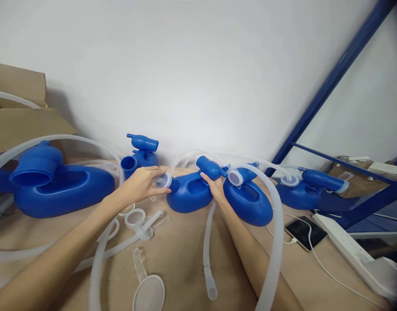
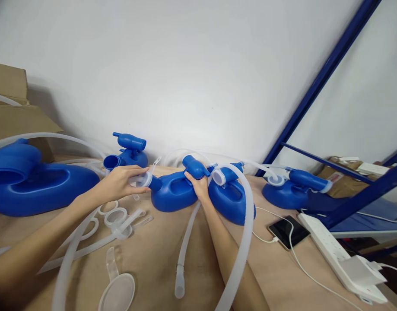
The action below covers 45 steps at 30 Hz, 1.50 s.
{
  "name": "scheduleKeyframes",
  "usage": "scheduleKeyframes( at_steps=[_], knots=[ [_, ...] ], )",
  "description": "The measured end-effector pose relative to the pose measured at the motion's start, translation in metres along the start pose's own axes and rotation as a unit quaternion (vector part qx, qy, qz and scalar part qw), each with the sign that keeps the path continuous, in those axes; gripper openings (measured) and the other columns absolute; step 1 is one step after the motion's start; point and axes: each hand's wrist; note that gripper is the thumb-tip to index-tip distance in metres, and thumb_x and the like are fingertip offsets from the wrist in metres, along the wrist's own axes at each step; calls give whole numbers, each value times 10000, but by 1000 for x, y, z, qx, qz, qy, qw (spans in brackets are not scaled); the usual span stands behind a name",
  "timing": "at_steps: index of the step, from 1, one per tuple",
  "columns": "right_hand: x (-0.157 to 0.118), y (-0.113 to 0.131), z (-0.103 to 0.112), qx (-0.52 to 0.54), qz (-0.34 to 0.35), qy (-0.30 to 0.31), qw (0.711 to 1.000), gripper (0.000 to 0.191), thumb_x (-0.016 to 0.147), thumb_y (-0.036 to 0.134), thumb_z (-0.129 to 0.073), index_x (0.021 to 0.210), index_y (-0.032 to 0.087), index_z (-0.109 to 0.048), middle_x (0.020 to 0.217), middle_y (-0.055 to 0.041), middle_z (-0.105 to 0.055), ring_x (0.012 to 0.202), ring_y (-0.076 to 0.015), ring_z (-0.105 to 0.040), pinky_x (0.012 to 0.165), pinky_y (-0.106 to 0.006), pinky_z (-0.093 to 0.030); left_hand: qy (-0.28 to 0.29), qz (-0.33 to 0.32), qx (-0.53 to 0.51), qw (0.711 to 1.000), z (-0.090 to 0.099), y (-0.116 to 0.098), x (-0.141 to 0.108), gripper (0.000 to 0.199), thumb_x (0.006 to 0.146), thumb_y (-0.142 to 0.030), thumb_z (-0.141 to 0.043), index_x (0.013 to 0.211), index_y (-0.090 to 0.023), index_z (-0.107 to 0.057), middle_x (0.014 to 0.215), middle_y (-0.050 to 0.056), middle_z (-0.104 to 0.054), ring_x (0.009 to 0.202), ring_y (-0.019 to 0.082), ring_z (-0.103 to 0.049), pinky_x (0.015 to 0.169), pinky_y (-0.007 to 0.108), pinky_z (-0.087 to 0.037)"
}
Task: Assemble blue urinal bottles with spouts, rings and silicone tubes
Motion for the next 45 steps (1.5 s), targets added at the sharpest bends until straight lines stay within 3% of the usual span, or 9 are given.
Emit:
scheduleKeyframes(
  at_steps=[5, 11, 16, 21, 24, 32, 38, 41, 45],
  knots=[
    [5, -3, 0, 0, -4, 17, 1000, 710, 690, 480, -879, 1310, 252, -619, 1166, -65, -727, 1130, -303, -678, 1153, -548, -452, 25, 7, -49, 998, 4, 0, 3, 553, 850, -646, -714, 1082, -154, -813, 1188, 136, -747, 982, 305, -731, 894, 389, -571],
    [7, -10, 2, 9, 0, 14, 1000, 717, 687, 462, -890, 1315, 240, -626, 1124, -53, -744, 1111, -292, -684, 1144, -556, -456, 64, 91, -181, 977, 5, 1, 4, 741, 754, -609, -821, 1357, -192, -716, 1247, 78, -774, 1125, 361, -707, 999, 446, -558],
    [4, -13, 5, 23, -7, 10, 1000, 710, 689, 457, -890, 1315, 256, -623, 1167, -57, -740, 1144, -294, -680, 1150, -569, -449, 164, 157, -403, 886, 5, 5, 3, 555, 884, -623, -694, 1200, -179, -798, 1123, 95, -799, 1054, 305, -713, 971, 434, -563],
    [0, -8, 4, 22, -4, -5, 1000, 701, 677, 469, -894, 1294, 278, -620, 1171, -43, -746, 1124, -300, -691, 1163, -605, -437, 193, 207, -495, 822, -1, 9, -2, 437, 811, -569, -799, 1007, -178, -807, 883, 52, -743, 814, 191, -667, 767, 300, -564],
    [0, -8, 3, 19, -7, -8, 1000, 659, 681, 477, -889, 1255, 272, -641, 1156, -44, -748, 1122, -303, -692, 1158, -609, -444, 175, 196, -490, 831, -12, 13, -7, 474, 787, -626, -787, 896, -164, -778, 793, 35, -679, 729, 169, -607, 673, 274, -526],
    [2, -11, 3, 8, -12, -2, 1000, 682, 680, 466, -896, 1277, 264, -634, 1090, -44, -755, 1064, -302, -707, 1120, -604, -477, 78, 201, -477, 852, -36, 23, -15, 605, 817, -706, -711, 1031, -147, -792, 855, 66, -733, 776, 203, -634, 719, 320, -516],
    [0, -10, 2, 22, -1, 1, 1000, 555, 712, 441, -880, 1182, 251, -654, 1111, -41, -748, 1109, -295, -681, 1141, -575, -452, 163, 192, -471, 846, -4, 16, -5, 530, 914, -561, -692, 1309, -210, -733, 1154, 111, -783, 1040, 284, -716, 905, 403, -577],
    [0, -10, 2, 27, 3, 0, 1000, 518, 721, 425, -883, 1153, 241, -663, 1165, -62, -736, 1153, -309, -662, 1142, -552, -450, 172, 143, -403, 888, 14, 6, 1, 580, 917, -534, -692, 1437, -280, -643, 1405, 112, -689, 1268, 324, -653, 1000, 425, -564],
    [-1, -8, 2, 25, 10, 0, 1000, 535, 719, 429, -888, 1176, 263, -666, 1166, -49, -729, 1156, -306, -659, 1154, -562, -445, 173, 106, -278, 939, 20, -9, 6, 593, 885, -522, -713, 1427, -293, -638, 1413, 81, -689, 1274, 317, -655, 1010, 397, -556]
  ],
)
Point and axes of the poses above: each hand's wrist, its own x-axis towards the middle knuckle, its own z-axis out of the back of the hand, y = z × x
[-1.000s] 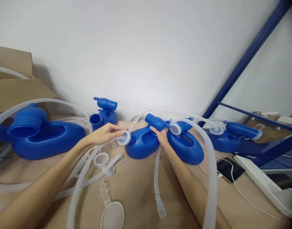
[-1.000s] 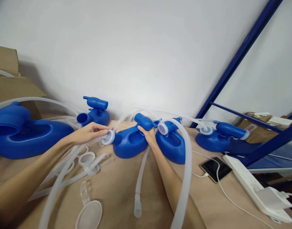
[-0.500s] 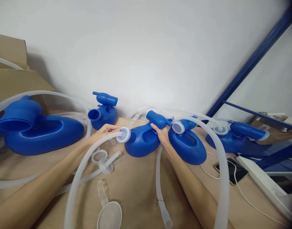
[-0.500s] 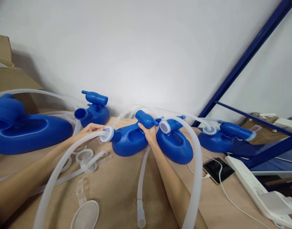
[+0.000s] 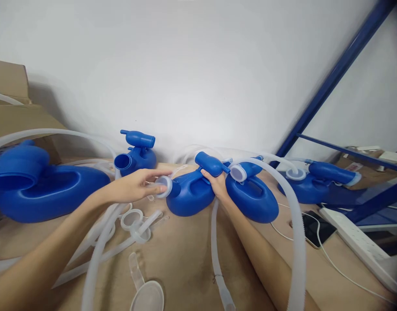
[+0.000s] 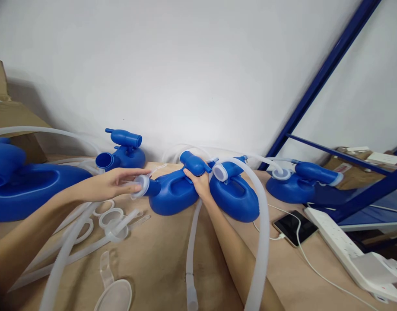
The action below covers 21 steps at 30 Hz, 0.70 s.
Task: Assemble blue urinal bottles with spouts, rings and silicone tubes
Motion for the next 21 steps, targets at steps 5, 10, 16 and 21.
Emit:
scheduleKeyframes(
  at_steps=[5, 10, 16, 21],
  knots=[
    [-1, 1, -1, -9, -3, -15, 1000, 616, 711, 442, -885, 1252, 274, -644, 1163, -39, -728, 1129, -295, -671, 1142, -576, -462, -11, 57, -33, 998, -12, -2, 7, 579, 836, -574, -718, 1296, -223, -709, 1280, 97, -752, 1160, 324, -712, 968, 411, -584],
    [-1, 5, -3, -27, -9, -9, 1000, 636, 717, 455, -877, 1276, 251, -652, 1111, -52, -749, 1088, -296, -694, 1111, -540, -492, -34, 65, -18, 997, -15, -2, 7, 573, 823, -563, -723, 1261, -193, -722, 1242, 111, -757, 1099, 338, -725, 917, 429, -601],
    [-1, 9, -3, -27, 5, 0, 1000, 640, 729, 471, -863, 1289, 245, -650, 1115, -44, -754, 1070, -283, -703, 1119, -523, -493, -56, -12, 38, 998, -13, -2, 4, 749, 875, -465, -648, 1570, -252, -467, 1404, 119, -683, 1291, 319, -642, 957, 401, -585],
    [-4, 8, -5, -35, 28, -8, 999, 642, 728, 452, -870, 1289, 237, -645, 1209, -65, -733, 1145, -294, -691, 1108, -506, -507, -126, 4, 291, 948, -33, -26, 6, 536, 965, -380, -482, 1478, -254, -579, 1423, 95, -666, 1222, 326, -672, 972, 462, -551]
  ],
)
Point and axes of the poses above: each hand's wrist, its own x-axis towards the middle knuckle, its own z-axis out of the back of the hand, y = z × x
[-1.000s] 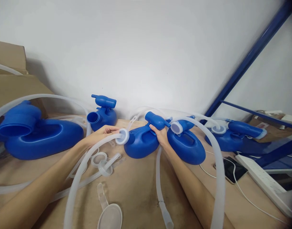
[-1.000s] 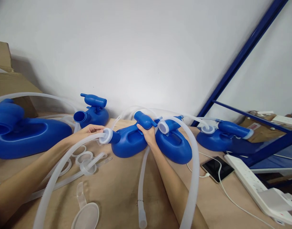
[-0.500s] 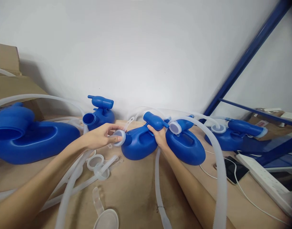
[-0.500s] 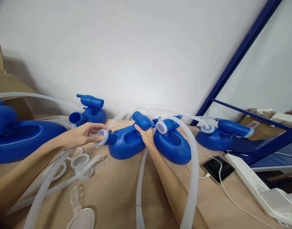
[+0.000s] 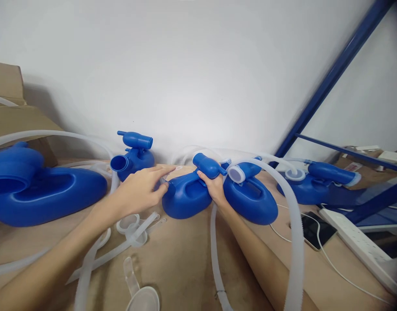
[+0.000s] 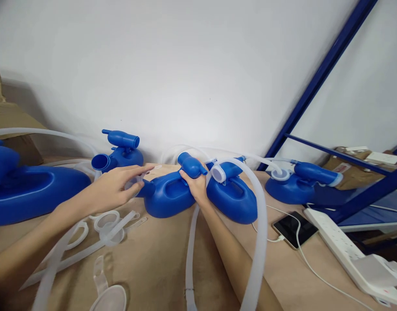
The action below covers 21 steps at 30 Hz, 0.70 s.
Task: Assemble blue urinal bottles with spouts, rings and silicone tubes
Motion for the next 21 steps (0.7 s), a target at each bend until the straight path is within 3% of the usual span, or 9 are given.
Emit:
scheduleKeyframes(
  at_steps=[2, 6, 12, 15, 21],
  knots=[
    [-2, 1, -2, -14, 9, -8, 1000, 660, 728, 457, -872, 1302, 231, -636, 1242, -76, -720, 1165, -299, -682, 1119, -517, -497, -5, 10, 100, 995, -7, -11, 1, 421, 1001, -400, -467, 1337, -246, -669, 1305, 87, -712, 1108, 323, -708, 812, 417, -567],
    [-6, 7, -6, -22, 17, -14, 1000, 682, 745, 476, -861, 1327, 224, -611, 1275, -91, -708, 1229, -305, -643, 1151, -536, -464, -7, -42, 201, 979, -22, -13, 5, 265, 1043, -350, -476, 1072, -217, -705, 1030, 59, -730, 964, 274, -709, 594, 316, -451],
    [-8, 14, -9, -6, 28, -20, 999, 676, 739, 453, -863, 1326, 233, -609, 1259, -90, -722, 1165, -299, -672, 1138, -561, -474, -67, -44, 219, 972, -32, -5, 8, 230, 1040, -314, -513, 911, -210, -673, 913, 45, -729, 890, 248, -691, 609, 315, -395],
    [-8, 15, -9, -7, 22, -24, 999, 670, 736, 441, -865, 1318, 226, -612, 1271, -92, -715, 1200, -301, -653, 1148, -556, -465, -46, -45, 234, 970, -31, -7, 9, 176, 1015, -266, -544, 972, -217, -707, 927, 40, -736, 883, 248, -690, 584, 314, -361],
    [-9, 16, -9, -7, 15, -20, 1000, 649, 735, 436, -868, 1290, 208, -622, 1266, -100, -713, 1219, -304, -645, 1150, -532, -462, -35, -33, 261, 964, -33, -8, 11, 301, 1039, -299, -501, 946, -181, -761, 974, 85, -728, 900, 260, -701, 565, 323, -371]
  ],
)
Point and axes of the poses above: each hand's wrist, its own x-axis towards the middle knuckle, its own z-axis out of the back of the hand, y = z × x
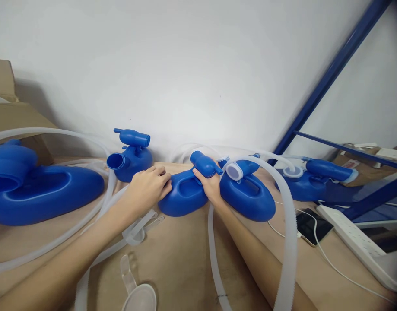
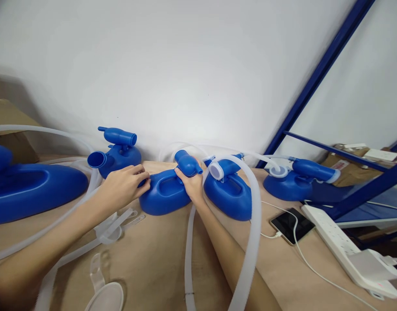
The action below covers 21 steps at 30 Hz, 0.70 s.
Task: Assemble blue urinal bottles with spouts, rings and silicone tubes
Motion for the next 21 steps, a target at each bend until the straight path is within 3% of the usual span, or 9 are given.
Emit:
scheduleKeyframes(
  at_steps=[10, 21],
  knots=[
    [0, -2, 1, -3, 0, 10, 1000, 664, 746, 474, -854, 1305, 213, -609, 1229, -92, -731, 1208, -308, -653, 1146, -548, -460, -76, -34, 6, 997, -12, 4, 2, 301, 993, -261, -516, 815, -130, -719, 834, 101, -699, 775, 265, -700, 637, 362, -495],
    [2, 4, 4, -45, 12, 30, 998, 737, 722, 517, -873, 1335, 224, -588, 1274, -114, -706, 1150, -307, -685, 1046, -488, -550, -189, -109, -26, 976, -22, 18, -1, 297, 976, -245, -530, 747, -141, -687, 754, 68, -680, 703, 229, -681, 616, 346, -512]
  ],
)
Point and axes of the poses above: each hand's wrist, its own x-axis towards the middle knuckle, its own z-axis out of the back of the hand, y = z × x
